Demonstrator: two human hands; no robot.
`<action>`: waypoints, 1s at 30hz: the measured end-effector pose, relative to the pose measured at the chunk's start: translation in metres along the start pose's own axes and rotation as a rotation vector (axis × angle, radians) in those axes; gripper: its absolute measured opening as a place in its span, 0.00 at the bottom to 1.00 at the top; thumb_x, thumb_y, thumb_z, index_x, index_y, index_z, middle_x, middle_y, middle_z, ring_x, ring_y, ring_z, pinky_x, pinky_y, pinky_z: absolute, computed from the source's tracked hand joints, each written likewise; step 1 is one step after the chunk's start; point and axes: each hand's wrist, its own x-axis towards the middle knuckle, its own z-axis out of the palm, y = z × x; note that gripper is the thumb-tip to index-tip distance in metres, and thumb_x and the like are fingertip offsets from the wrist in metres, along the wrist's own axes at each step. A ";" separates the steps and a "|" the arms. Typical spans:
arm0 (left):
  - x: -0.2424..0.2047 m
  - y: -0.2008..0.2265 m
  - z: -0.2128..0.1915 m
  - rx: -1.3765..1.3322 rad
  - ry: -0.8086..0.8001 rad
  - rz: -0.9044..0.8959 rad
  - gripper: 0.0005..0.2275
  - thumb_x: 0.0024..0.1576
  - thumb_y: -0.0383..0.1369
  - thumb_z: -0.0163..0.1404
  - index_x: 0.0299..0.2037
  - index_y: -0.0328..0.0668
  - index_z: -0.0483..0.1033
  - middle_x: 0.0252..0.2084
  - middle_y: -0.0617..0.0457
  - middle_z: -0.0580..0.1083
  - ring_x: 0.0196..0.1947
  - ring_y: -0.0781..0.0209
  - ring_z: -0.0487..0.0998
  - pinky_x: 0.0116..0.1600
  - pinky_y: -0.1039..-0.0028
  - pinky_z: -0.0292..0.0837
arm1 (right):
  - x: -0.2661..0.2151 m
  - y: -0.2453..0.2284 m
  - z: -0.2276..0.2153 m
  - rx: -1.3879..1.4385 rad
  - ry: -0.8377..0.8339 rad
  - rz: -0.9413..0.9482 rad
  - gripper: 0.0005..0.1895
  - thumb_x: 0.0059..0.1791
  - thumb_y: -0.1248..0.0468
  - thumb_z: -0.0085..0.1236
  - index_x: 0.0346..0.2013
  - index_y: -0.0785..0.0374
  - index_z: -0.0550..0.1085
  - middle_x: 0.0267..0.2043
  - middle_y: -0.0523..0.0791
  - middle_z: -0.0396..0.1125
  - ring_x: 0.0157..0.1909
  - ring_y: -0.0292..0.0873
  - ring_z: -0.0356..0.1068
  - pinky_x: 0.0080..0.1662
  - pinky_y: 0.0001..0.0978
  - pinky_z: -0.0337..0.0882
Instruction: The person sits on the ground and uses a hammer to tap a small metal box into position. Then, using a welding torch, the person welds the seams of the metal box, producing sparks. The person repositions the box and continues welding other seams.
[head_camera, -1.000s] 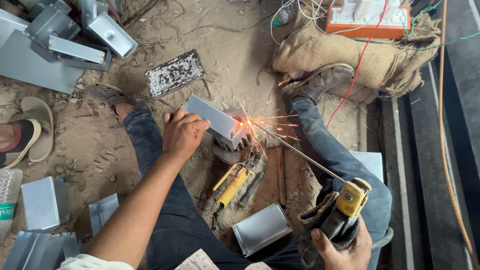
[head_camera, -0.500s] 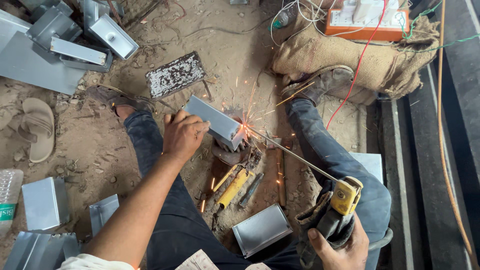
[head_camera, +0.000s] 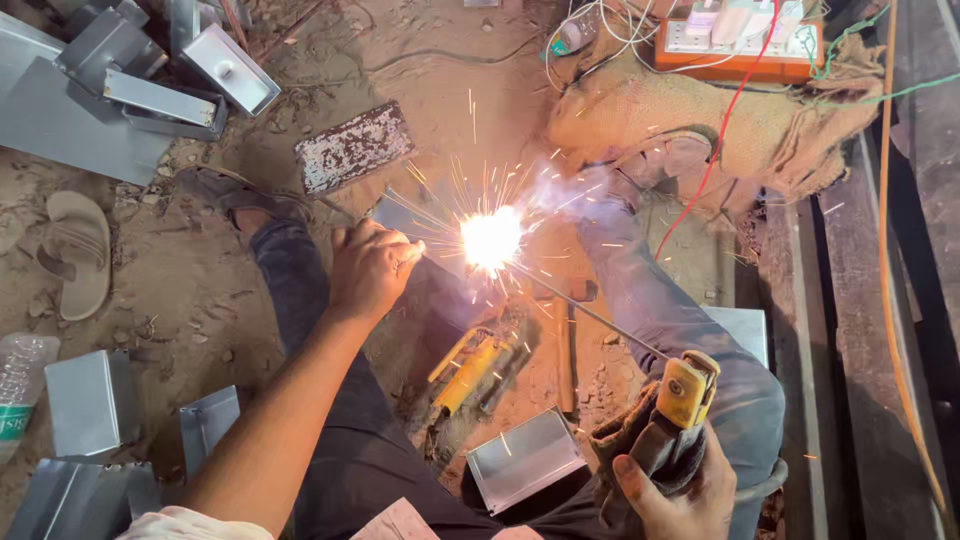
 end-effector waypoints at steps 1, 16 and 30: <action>0.000 0.000 0.001 -0.011 -0.025 -0.021 0.02 0.57 0.37 0.59 0.35 0.56 0.85 0.37 0.66 0.79 0.44 0.60 0.74 0.53 0.60 0.59 | 0.000 0.000 0.000 -0.014 0.028 0.025 0.37 0.37 0.61 0.70 0.57 0.72 0.70 0.43 0.50 0.74 0.44 0.42 0.75 0.50 0.34 0.73; -0.001 -0.001 0.003 0.026 -0.063 -0.034 0.02 0.53 0.36 0.61 0.35 0.57 0.85 0.37 0.68 0.79 0.44 0.64 0.72 0.51 0.62 0.57 | -0.005 0.005 -0.004 0.037 0.074 -0.092 0.39 0.38 0.56 0.69 0.59 0.75 0.69 0.47 0.50 0.74 0.50 0.42 0.74 0.56 0.33 0.70; 0.019 -0.001 0.011 0.139 -0.042 0.111 0.01 0.55 0.32 0.57 0.33 0.52 0.82 0.41 0.66 0.80 0.49 0.66 0.74 0.57 0.66 0.59 | -0.004 0.009 -0.008 0.049 0.071 -0.057 0.40 0.38 0.58 0.69 0.60 0.75 0.69 0.47 0.51 0.74 0.49 0.44 0.75 0.56 0.34 0.71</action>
